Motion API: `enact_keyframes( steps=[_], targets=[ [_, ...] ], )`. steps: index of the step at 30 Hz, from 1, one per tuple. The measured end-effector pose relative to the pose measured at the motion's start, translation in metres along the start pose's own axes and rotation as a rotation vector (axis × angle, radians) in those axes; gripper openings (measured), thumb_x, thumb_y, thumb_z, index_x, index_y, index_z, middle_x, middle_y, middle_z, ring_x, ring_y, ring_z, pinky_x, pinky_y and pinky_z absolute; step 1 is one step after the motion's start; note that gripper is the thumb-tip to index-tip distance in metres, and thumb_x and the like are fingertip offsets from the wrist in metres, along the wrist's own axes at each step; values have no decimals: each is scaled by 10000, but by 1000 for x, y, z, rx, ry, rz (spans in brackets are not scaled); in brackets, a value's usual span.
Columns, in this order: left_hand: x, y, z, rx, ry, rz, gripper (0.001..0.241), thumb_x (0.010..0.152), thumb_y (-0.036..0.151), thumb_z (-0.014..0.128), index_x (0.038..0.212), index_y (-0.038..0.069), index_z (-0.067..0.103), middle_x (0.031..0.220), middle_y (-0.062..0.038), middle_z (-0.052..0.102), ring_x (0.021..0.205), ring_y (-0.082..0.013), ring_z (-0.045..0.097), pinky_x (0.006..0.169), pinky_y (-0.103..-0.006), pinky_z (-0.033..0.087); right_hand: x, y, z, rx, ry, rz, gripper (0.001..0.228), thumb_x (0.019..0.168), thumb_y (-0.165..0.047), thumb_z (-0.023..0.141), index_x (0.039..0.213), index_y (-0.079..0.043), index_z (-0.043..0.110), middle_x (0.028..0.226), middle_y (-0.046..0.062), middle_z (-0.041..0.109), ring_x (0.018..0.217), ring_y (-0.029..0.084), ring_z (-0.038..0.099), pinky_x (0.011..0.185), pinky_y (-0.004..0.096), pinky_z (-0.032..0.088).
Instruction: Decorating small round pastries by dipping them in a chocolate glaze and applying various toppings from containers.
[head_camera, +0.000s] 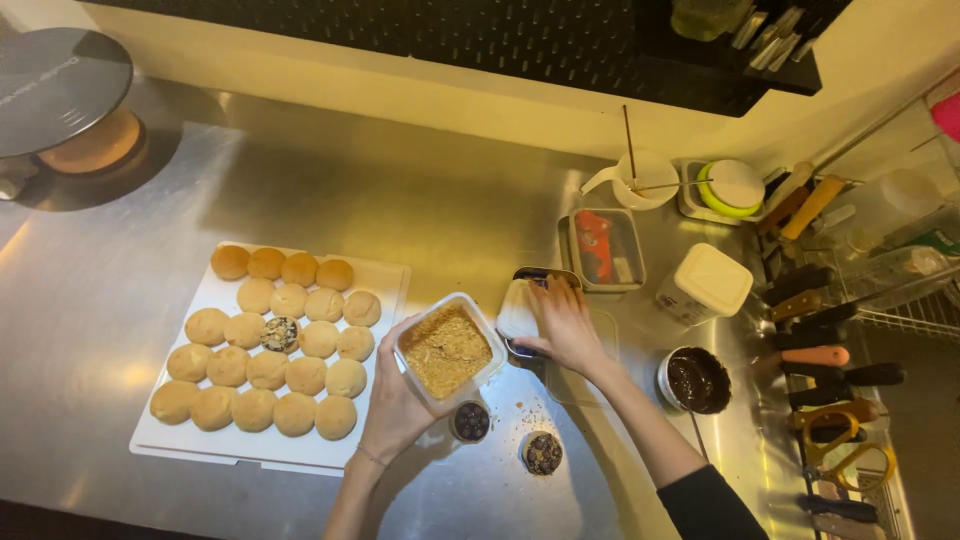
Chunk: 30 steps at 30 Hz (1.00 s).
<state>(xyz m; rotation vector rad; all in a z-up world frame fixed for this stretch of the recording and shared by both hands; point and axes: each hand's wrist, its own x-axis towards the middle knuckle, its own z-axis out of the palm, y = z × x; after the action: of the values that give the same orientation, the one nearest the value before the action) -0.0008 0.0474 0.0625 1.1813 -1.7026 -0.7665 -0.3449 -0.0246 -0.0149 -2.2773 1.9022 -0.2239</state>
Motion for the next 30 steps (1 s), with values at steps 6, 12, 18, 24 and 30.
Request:
enact_keyframes(
  steps=[6,12,18,24,30],
  targets=[
    [-28,34,15,166,95,131,1141,863,575,979,1671,25,391,1659,-205,550,1525,-386,552,1308,-531,482,-67,-115,-78,415,415,-211,120,1106,-113,772,1213,-69,804,1168,91,839,1033,229,780,890,351,646],
    [-72,36,33,277,233,139,1010,887,371,965,1659,18,419,1653,-180,560,1524,-402,566,1304,-548,496,-76,-161,-18,12,-22,-242,203,841,61,753,895,-83,621,893,113,664,834,381,679,585,528,526],
    [-123,23,13,296,243,-20,1089,809,329,1000,1683,36,421,1670,-156,553,1507,-405,539,1255,-559,510,-78,-204,-5,165,-245,-192,183,674,59,656,635,-98,571,684,84,631,568,304,510,538,445,408],
    [-176,24,-19,260,192,-294,1236,675,385,1046,1684,46,416,1619,-167,545,1507,-389,514,1268,-536,437,-128,-217,-37,623,-222,-104,60,872,-81,742,825,-111,721,783,18,617,766,164,544,705,341,474],
    [-200,19,-42,142,205,-532,1349,582,352,1116,1691,67,401,1593,-194,521,1584,-376,465,1282,-563,454,-134,-158,-12,673,39,183,123,1008,-161,883,1086,-77,926,1057,67,920,897,185,851,887,327,687]
  ],
)
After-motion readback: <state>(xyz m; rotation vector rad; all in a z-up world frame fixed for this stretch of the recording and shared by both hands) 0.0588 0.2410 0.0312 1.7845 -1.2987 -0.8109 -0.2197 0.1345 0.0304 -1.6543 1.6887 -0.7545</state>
